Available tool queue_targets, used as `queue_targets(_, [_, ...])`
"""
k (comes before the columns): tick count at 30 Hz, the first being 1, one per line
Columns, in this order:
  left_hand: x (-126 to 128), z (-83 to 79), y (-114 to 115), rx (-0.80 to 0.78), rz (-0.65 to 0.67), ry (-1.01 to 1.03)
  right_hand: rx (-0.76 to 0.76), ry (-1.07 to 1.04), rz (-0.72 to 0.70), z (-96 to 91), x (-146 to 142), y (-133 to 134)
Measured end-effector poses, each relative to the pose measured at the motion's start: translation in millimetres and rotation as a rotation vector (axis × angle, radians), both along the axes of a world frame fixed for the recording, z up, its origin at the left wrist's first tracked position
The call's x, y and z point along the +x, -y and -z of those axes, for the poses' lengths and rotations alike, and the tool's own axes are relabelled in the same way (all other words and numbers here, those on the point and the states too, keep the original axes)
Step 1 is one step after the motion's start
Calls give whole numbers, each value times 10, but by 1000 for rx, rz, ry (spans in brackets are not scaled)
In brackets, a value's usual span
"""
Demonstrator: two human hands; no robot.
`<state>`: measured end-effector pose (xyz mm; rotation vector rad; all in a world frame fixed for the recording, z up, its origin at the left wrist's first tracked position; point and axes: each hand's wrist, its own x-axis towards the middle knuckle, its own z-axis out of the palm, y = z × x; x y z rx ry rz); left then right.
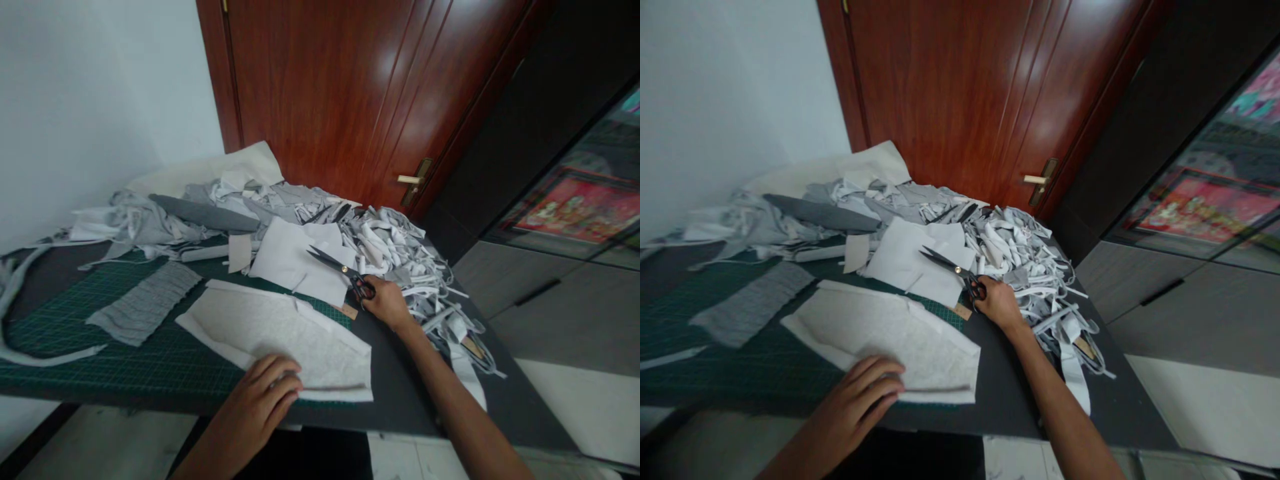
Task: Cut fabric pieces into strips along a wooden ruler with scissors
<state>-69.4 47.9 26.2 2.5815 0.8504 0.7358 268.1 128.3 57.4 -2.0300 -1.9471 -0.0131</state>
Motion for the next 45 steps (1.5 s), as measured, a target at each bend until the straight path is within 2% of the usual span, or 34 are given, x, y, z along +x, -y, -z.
queue_targets(7, [-158, 129, 90, 143, -23, 16, -45, 95, 137, 35, -8, 14])
queue_targets(11, [-169, 152, 156, 88, -23, 14, -110, 120, 178, 57, 109, 1])
queue_targets(16, [-213, 180, 234, 31, 26, 28, -180, 111, 149, 95, 195, -25])
queue_targets(25, [-255, 222, 332, 111, 87, 62, -231, 71, 83, 104, 237, -56])
queue_targets(29, [-240, 122, 386, 72, 161, 52, -240, 48, 6, 45, 225, 2])
queue_targets(33, [-69, -134, 296, -6, 150, 10, -221, 50, -23, -13, 189, 53])
queue_targets(35, [119, -242, 151, -53, 144, -69, -199, 56, -22, -26, 169, 69])
queue_targets(36, [229, -271, 59, -62, 192, -103, -186, 58, -23, -27, 161, 76])
queue_targets(38, [452, -274, -134, -55, 284, -125, -157, 59, -24, -21, 154, 85])
queue_targets(41, [709, -187, -316, -3, 359, -142, -113, 56, -24, -44, 162, 94])
queue_targets(43, [792, -131, -312, 5, 350, -122, -73, 59, -21, -118, 159, 134])
queue_targets(45, [802, -105, -234, -7, 297, -97, 38, 16, -72, -238, 109, 246])
